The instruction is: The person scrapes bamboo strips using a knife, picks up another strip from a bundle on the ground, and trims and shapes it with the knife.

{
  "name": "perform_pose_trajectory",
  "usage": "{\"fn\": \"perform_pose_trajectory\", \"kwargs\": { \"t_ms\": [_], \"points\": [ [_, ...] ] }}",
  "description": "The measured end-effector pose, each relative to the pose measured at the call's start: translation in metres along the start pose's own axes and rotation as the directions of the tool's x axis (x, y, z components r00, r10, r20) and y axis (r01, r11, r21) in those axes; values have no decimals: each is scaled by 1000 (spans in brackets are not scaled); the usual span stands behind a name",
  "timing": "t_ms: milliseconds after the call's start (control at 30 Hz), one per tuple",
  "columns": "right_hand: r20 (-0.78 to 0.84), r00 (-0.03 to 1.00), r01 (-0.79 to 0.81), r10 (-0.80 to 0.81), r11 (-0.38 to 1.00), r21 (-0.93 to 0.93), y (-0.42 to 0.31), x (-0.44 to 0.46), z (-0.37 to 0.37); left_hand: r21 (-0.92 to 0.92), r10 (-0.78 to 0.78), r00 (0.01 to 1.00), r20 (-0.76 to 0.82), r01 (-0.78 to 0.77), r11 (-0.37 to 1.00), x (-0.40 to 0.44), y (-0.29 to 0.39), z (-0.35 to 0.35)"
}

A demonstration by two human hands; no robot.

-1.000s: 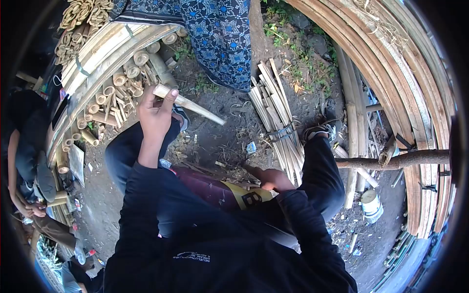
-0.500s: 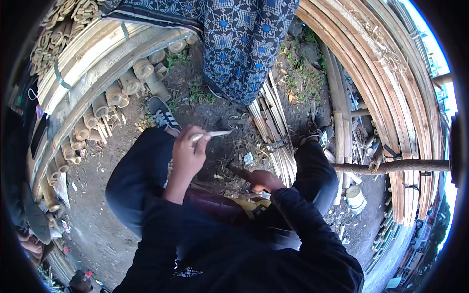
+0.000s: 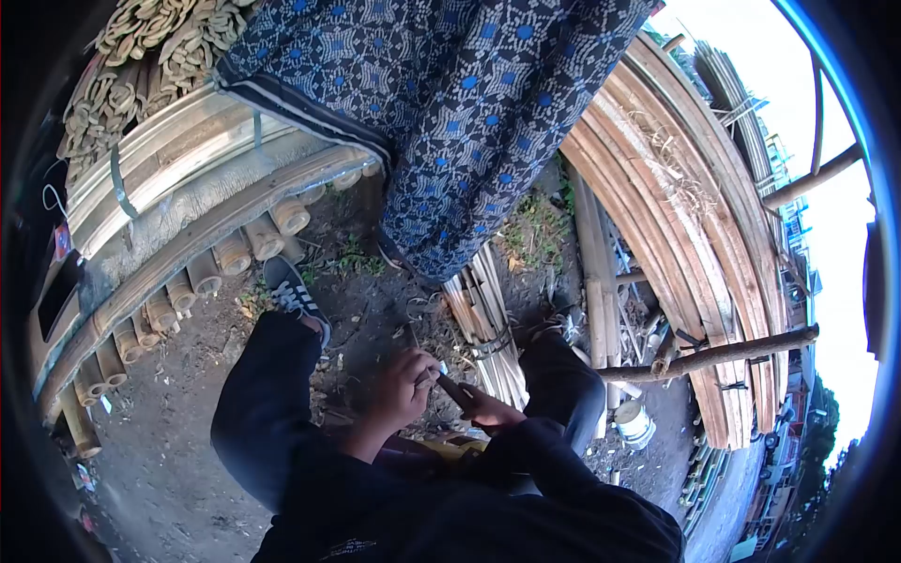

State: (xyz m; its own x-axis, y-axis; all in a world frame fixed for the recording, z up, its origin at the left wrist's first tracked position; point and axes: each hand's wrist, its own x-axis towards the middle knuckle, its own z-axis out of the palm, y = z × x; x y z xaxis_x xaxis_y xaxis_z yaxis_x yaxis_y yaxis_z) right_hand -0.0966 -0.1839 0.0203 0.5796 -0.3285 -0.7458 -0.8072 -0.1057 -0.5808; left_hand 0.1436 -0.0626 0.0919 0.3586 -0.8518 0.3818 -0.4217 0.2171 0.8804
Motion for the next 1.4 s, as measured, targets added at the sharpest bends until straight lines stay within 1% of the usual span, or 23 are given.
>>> {"fn": "perform_pose_trajectory", "kwargs": {
  "t_ms": [33,167,233,267,300,367,500,567,633,700,767,800,867,1033,1067,1100,1133,1167,1233,1300,1333,1367,1400],
  "points": [
    [18,1000,-8,7,997,83,1,-6,0,-8,16,1000,20,-16,1000,1,0,5],
    [-3,997,-77,78,993,87,-14,-27,-4,43,43,999,17,-44,998,14,22,0],
    [-34,985,-167,171,980,104,0,-29,-1,246,177,981,83,-192,950,17,29,-1],
    [85,987,-156,137,947,280,1,-32,-7,191,137,982,130,-161,968,16,21,0],
    [-3,991,-128,130,979,158,-1,-28,-6,191,151,979,136,-176,966,11,16,3],
    [62,995,-100,81,894,438,-8,-37,-14,183,108,993,48,-115,976,13,12,3],
    [-92,992,-18,88,813,581,-11,-40,7,108,108,991,77,-116,987,-6,11,7],
    [-200,976,70,83,753,655,-63,-77,18,136,175,977,125,-192,972,-15,16,18],
    [-204,977,119,55,655,747,-94,-102,20,61,223,959,175,-237,970,-22,23,29],
    [-223,974,157,33,610,777,-117,-123,18,274,280,900,334,-377,885,-21,35,32],
    [-195,980,178,-45,642,745,-124,-132,14,230,218,886,409,-331,915,-21,34,37],
    [-268,963,218,-17,634,742,-130,-138,16,269,240,882,404,-366,891,-22,33,38],
    [-253,968,207,-11,605,769,-129,-142,12,308,268,877,398,-403,862,-25,33,39],
    [-238,970,177,37,564,807,-130,-144,10,204,283,871,401,-386,900,-30,24,46],
    [-361,918,355,-163,740,571,-131,-146,12,203,289,869,401,-392,897,-31,22,47],
    [-409,830,507,-378,818,273,-134,-148,13,210,284,892,353,-371,905,-33,19,48],
    [-175,982,172,-65,685,708,-140,-144,10,215,276,912,304,-348,913,-31,21,48],
    [-176,982,171,-63,686,707,-141,-142,11,212,277,912,303,-348,913,-30,22,46],
    [-264,964,189,-28,770,610,-138,-142,16,234,271,926,264,-334,913,-30,22,44],
    [-263,964,198,-37,759,620,-121,-151,12,232,246,941,233,-300,925,-33,17,43],
    [-373,927,189,34,817,544,-100,-154,6,232,224,951,211,-271,934,-33,14,44],
    [-482,871,165,94,867,469,-81,-163,4,226,222,953,205,-267,937,-30,16,41],
    [-694,717,153,57,959,237,-65,-177,7,239,224,954,202,-269,933,-27,21,37]
  ]
}}
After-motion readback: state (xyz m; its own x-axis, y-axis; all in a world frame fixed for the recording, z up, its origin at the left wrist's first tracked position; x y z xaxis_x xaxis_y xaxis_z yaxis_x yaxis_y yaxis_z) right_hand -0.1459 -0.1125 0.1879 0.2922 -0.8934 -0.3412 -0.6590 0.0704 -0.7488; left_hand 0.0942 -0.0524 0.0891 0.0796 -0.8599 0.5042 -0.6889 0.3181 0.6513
